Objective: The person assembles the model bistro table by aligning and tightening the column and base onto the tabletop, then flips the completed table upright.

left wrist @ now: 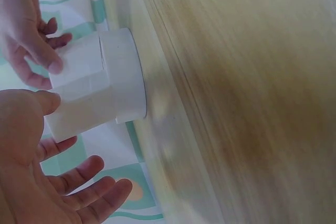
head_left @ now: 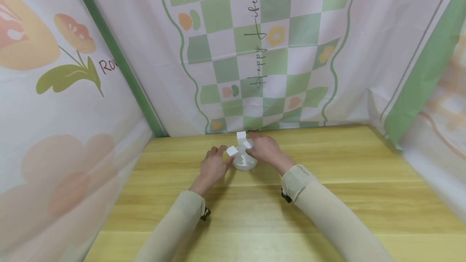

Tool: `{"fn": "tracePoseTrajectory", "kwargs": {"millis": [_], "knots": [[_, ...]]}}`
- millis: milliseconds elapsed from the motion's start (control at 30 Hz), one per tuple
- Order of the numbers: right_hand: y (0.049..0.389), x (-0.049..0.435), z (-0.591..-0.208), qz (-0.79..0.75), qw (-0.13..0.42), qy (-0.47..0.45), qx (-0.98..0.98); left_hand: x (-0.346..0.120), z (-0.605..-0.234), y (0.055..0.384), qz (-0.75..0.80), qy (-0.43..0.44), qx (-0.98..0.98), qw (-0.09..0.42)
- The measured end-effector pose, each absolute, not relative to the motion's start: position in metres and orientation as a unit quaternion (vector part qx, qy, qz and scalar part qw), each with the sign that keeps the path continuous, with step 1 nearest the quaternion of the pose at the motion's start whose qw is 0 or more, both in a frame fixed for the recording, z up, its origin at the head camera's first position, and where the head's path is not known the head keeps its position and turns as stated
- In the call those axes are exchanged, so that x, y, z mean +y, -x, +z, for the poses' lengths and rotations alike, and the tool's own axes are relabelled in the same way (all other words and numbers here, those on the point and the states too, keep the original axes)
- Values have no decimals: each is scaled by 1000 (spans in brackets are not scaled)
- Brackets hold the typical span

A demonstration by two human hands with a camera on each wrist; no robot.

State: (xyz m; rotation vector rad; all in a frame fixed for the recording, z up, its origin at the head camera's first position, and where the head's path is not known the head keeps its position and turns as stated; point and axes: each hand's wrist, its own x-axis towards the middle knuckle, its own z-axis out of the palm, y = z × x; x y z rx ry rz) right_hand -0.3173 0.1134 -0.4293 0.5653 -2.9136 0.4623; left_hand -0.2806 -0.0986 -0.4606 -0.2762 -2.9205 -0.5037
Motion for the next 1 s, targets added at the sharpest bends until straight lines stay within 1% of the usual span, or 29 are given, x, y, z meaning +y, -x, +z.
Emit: {"fn": "tracePoseTrajectory", "kwargs": {"millis": [267,467,533,600,767,1000], "knots": [[317,119,-428,131,57,-193,-971,-97,-460,280,-172,88,-978,77],[319,122,-424,130,34,-133,-982,-97,-459,279,-166,87,-979,79],[318,122,-423,135,29,-126,-982,-96,-458,279,-168,89,-979,79],[316,123,-421,143,25,-138,-980,-96,-458,279,-169,90,-978,80],[313,126,-420,152,22,-173,-973,-95,-458,278,-168,90,-978,82],[310,132,-418,151,29,-130,-979,-95,-457,278,-170,90,-978,80]]}}
